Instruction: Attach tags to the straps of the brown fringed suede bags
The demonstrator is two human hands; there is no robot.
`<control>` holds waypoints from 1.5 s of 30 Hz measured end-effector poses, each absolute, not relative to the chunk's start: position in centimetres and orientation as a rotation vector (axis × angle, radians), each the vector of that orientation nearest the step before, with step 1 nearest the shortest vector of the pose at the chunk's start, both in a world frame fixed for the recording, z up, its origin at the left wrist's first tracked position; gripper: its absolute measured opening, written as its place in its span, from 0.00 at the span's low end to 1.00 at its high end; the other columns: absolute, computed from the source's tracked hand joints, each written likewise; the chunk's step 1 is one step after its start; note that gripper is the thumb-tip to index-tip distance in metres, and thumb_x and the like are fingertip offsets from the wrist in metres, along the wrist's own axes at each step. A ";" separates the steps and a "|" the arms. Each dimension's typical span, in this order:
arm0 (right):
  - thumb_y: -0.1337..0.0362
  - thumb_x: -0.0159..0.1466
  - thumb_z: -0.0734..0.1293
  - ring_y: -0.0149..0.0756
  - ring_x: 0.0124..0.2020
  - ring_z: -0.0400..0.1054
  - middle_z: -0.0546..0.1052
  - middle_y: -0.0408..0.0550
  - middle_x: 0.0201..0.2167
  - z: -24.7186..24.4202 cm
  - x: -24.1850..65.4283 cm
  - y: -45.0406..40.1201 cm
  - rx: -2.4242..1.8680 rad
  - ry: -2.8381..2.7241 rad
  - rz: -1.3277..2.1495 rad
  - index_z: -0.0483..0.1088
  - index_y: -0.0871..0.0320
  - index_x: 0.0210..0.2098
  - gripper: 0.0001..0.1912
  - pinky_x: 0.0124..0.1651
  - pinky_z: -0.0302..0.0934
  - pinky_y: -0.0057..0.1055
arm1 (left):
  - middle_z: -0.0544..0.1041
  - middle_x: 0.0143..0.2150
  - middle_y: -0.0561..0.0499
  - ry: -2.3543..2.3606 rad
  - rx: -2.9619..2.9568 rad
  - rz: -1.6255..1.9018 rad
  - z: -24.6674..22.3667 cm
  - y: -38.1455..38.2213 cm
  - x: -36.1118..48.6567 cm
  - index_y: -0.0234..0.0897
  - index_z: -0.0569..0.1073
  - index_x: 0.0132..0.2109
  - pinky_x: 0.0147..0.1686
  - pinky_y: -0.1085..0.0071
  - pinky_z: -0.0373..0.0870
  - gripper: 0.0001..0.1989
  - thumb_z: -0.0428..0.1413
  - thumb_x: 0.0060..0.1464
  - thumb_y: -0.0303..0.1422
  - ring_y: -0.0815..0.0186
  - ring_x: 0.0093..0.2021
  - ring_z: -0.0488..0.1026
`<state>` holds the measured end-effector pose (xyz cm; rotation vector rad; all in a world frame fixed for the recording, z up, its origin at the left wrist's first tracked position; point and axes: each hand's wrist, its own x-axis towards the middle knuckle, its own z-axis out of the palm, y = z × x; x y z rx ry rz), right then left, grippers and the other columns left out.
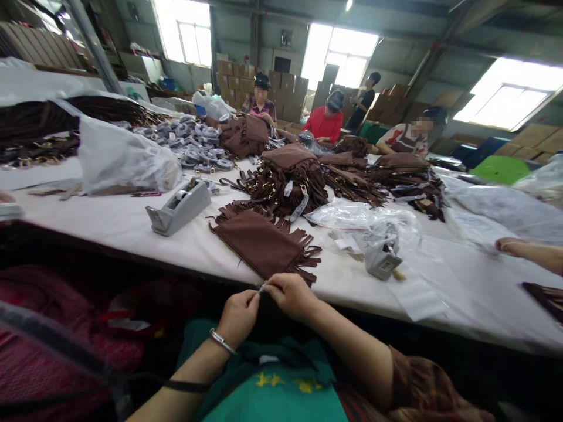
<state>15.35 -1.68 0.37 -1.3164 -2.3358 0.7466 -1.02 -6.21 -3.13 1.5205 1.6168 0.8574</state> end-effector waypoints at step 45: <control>0.61 0.65 0.62 0.41 0.41 0.59 0.71 0.52 0.36 -0.9 13.2 -1.6 -0.939 -2.563 0.015 0.70 0.59 0.32 0.09 0.45 0.52 0.39 | 0.53 0.17 0.62 1.115 0.273 0.681 -1.2 -4.4 -2.0 0.35 0.63 0.27 0.14 0.82 0.40 0.13 0.46 0.59 0.34 0.80 0.12 0.45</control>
